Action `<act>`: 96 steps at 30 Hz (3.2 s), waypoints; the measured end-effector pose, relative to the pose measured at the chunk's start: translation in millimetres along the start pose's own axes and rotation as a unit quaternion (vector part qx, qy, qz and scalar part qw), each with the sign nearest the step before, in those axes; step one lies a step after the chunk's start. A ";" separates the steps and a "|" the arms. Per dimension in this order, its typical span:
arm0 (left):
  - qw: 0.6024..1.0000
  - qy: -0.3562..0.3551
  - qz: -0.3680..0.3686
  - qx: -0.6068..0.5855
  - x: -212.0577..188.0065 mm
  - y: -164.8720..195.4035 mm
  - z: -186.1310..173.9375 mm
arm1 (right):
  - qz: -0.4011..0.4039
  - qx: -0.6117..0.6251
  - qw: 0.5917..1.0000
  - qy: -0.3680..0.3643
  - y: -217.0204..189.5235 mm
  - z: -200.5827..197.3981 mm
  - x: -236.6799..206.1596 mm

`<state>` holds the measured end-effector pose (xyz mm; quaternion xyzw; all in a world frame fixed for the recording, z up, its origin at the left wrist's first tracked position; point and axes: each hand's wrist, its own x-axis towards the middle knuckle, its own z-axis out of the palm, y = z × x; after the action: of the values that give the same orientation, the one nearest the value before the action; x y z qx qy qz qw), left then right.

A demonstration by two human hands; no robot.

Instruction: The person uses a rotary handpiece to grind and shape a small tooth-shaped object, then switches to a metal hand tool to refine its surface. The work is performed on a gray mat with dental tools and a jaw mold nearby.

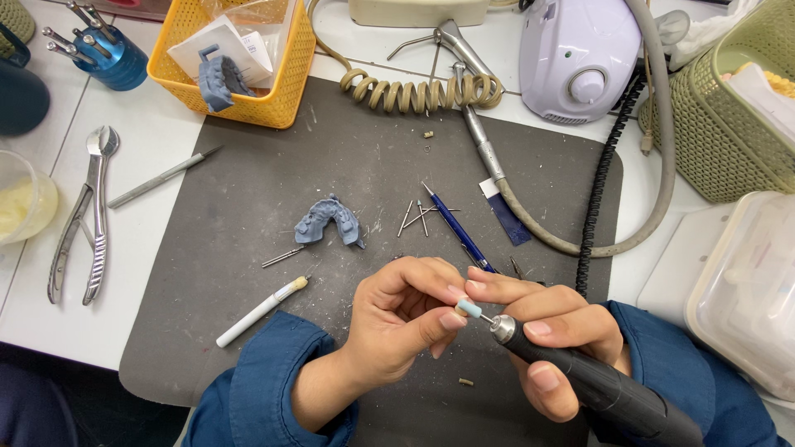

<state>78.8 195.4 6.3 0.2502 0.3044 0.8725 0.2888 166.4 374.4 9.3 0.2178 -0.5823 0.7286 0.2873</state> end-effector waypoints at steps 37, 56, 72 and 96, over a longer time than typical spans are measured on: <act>1.000 -0.003 -0.006 0.001 -1.8 -2.1 -2.6 | 0.008 -0.034 0.999 -0.011 2.3 -8.6 -15.0; 1.000 0.004 -0.008 -0.013 -2.4 -1.7 -2.3 | -0.004 0.006 0.999 0.042 12.4 -0.7 -19.1; 1.000 0.005 -0.011 -0.004 -2.4 -0.8 -1.8 | -0.010 0.016 0.999 0.032 6.6 -0.1 -11.2; 0.999 0.016 -0.027 0.006 -2.5 0.4 -1.1 | -0.018 0.001 0.999 0.044 16.4 -1.4 -16.6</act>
<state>79.8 193.0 5.2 0.2295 0.3204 0.8668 0.3056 167.7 370.5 -13.7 0.1959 -0.5644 0.7330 0.3254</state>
